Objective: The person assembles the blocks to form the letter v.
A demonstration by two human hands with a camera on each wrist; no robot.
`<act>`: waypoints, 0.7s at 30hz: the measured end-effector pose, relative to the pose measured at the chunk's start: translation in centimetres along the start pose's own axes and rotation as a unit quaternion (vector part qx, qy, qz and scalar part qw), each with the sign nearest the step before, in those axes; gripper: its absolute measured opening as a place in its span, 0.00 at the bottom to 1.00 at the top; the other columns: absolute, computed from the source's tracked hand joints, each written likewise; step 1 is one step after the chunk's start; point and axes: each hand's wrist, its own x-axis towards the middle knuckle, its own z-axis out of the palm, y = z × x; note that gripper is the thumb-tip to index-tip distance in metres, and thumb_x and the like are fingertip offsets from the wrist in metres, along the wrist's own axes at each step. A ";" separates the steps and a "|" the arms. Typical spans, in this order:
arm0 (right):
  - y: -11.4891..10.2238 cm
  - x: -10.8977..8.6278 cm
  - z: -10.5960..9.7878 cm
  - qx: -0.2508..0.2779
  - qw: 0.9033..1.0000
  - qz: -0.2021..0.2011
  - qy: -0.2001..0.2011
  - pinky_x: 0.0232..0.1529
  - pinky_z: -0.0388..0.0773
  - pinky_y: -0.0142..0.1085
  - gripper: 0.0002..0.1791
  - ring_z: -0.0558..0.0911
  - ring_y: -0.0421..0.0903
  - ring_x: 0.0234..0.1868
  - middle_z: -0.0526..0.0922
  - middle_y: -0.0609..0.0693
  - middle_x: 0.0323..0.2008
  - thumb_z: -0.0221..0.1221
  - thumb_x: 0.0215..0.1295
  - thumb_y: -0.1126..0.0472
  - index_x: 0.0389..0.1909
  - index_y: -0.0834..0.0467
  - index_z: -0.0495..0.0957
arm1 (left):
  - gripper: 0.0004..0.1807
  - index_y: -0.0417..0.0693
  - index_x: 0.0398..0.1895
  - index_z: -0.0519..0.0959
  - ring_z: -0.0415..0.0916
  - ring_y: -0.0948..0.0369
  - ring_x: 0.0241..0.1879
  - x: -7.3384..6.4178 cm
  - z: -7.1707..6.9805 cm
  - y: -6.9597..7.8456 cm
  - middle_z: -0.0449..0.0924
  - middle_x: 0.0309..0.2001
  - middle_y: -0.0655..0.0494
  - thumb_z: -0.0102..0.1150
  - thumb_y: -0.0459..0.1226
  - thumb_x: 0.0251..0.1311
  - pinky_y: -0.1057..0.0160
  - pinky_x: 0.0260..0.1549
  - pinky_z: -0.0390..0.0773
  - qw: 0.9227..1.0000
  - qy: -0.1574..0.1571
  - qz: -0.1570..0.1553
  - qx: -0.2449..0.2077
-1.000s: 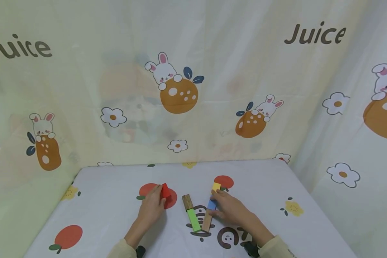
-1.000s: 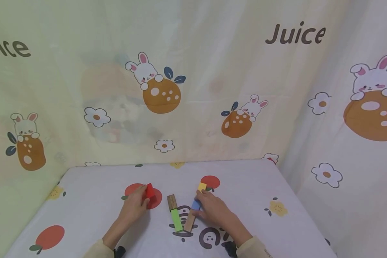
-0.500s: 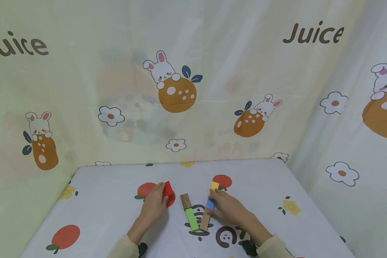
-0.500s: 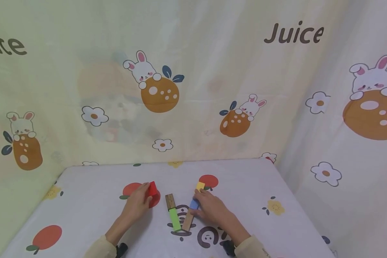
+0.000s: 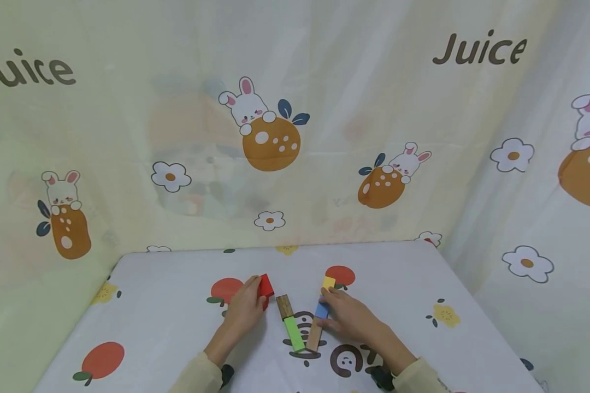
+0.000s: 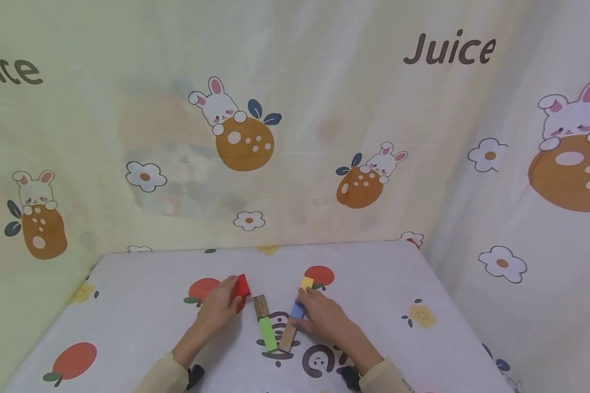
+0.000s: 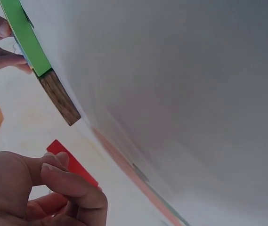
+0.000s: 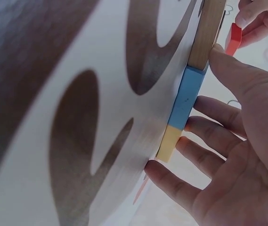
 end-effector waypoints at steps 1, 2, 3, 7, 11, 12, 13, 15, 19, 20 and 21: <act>0.0 0.0 -0.1 0.000 1.000 0.001 -0.001 0.72 0.76 0.59 0.37 0.74 0.63 0.76 0.77 0.62 0.72 0.70 0.66 0.40 0.67 0.59 0.78 | 0.28 0.28 0.69 0.74 0.76 0.39 0.70 0.1 0.1 0.1 0.77 0.70 0.33 0.66 0.31 0.68 0.41 0.64 0.81 1.000 -0.001 0.000 -0.001; 0.0 0.0 0.0 0.002 1.000 0.003 -0.001 0.72 0.76 0.59 0.37 0.74 0.63 0.76 0.77 0.62 0.72 0.70 0.65 0.40 0.67 0.59 0.78 | 0.28 0.29 0.69 0.74 0.76 0.38 0.70 0.2 0.2 0.1 0.77 0.70 0.33 0.66 0.31 0.68 0.41 0.64 0.81 1.000 -0.001 -0.001 0.000; 0.0 0.0 0.0 0.002 1.000 0.005 -0.002 0.72 0.76 0.59 0.36 0.74 0.63 0.76 0.77 0.62 0.73 0.70 0.65 0.40 0.67 0.58 0.78 | 0.28 0.29 0.69 0.74 0.76 0.38 0.70 0.2 0.2 0.2 0.77 0.70 0.33 0.66 0.31 0.68 0.40 0.64 0.81 1.000 -0.002 -0.002 0.000; 0.0 0.0 -0.1 0.006 1.000 0.006 -0.003 0.72 0.76 0.60 0.37 0.74 0.63 0.76 0.77 0.62 0.73 0.70 0.65 0.40 0.68 0.59 0.78 | 0.29 0.29 0.70 0.74 0.76 0.39 0.71 0.5 0.6 0.2 0.76 0.71 0.34 0.66 0.32 0.69 0.41 0.65 0.81 1.000 -0.007 -0.004 0.003; 0.0 0.0 0.0 0.006 1.000 0.002 -0.004 0.71 0.76 0.60 0.39 0.74 0.63 0.76 0.77 0.62 0.73 0.70 0.65 0.39 0.69 0.60 0.77 | 0.29 0.30 0.70 0.74 0.76 0.39 0.71 0.7 0.9 0.2 0.76 0.71 0.34 0.66 0.33 0.69 0.41 0.66 0.81 1.000 -0.009 -0.003 -0.002; 0.0 0.1 0.0 0.005 1.000 0.002 -0.004 0.71 0.76 0.60 0.39 0.74 0.63 0.76 0.77 0.62 0.73 0.70 0.65 0.39 0.69 0.60 0.77 | 0.29 0.30 0.70 0.74 0.75 0.39 0.71 0.8 0.9 0.2 0.76 0.71 0.35 0.66 0.33 0.69 0.42 0.66 0.80 1.000 -0.010 -0.004 -0.004; 0.0 0.1 0.0 0.004 1.000 0.003 -0.005 0.71 0.76 0.59 0.39 0.74 0.62 0.76 0.77 0.62 0.73 0.70 0.65 0.39 0.69 0.60 0.77 | 0.29 0.30 0.70 0.74 0.75 0.40 0.72 0.9 1.0 0.2 0.76 0.72 0.35 0.66 0.33 0.69 0.42 0.67 0.80 1.000 -0.011 -0.005 -0.007; 0.0 0.1 0.0 0.003 1.000 0.004 -0.005 0.71 0.76 0.60 0.39 0.74 0.63 0.76 0.77 0.62 0.73 0.70 0.65 0.39 0.69 0.59 0.77 | 0.29 0.31 0.71 0.74 0.75 0.40 0.72 1.0 1.1 0.2 0.76 0.72 0.36 0.66 0.34 0.70 0.42 0.67 0.79 1.000 -0.016 -0.006 -0.007; 0.0 0.1 0.0 0.003 1.000 0.008 -0.004 0.71 0.76 0.60 0.38 0.74 0.63 0.76 0.77 0.62 0.72 0.71 0.65 0.39 0.68 0.59 0.78 | 0.28 0.31 0.70 0.75 0.75 0.40 0.72 1.3 1.2 0.2 0.77 0.71 0.37 0.66 0.33 0.69 0.42 0.67 0.79 1.000 -0.019 -0.002 -0.018; 0.0 0.0 0.0 0.003 1.000 0.008 -0.004 0.71 0.76 0.60 0.38 0.74 0.63 0.76 0.78 0.62 0.72 0.71 0.65 0.39 0.68 0.59 0.78 | 0.28 0.31 0.69 0.76 0.76 0.40 0.71 1.4 1.3 0.2 0.77 0.71 0.37 0.66 0.33 0.68 0.42 0.67 0.80 1.000 -0.018 0.002 -0.020; -0.1 0.0 -0.1 0.003 1.000 0.008 -0.003 0.71 0.76 0.60 0.38 0.74 0.63 0.75 0.78 0.62 0.72 0.71 0.64 0.39 0.67 0.59 0.78 | 0.25 0.30 0.65 0.78 0.76 0.40 0.71 1.4 1.3 0.2 0.78 0.70 0.36 0.67 0.32 0.68 0.42 0.66 0.80 1.000 -0.017 0.008 -0.024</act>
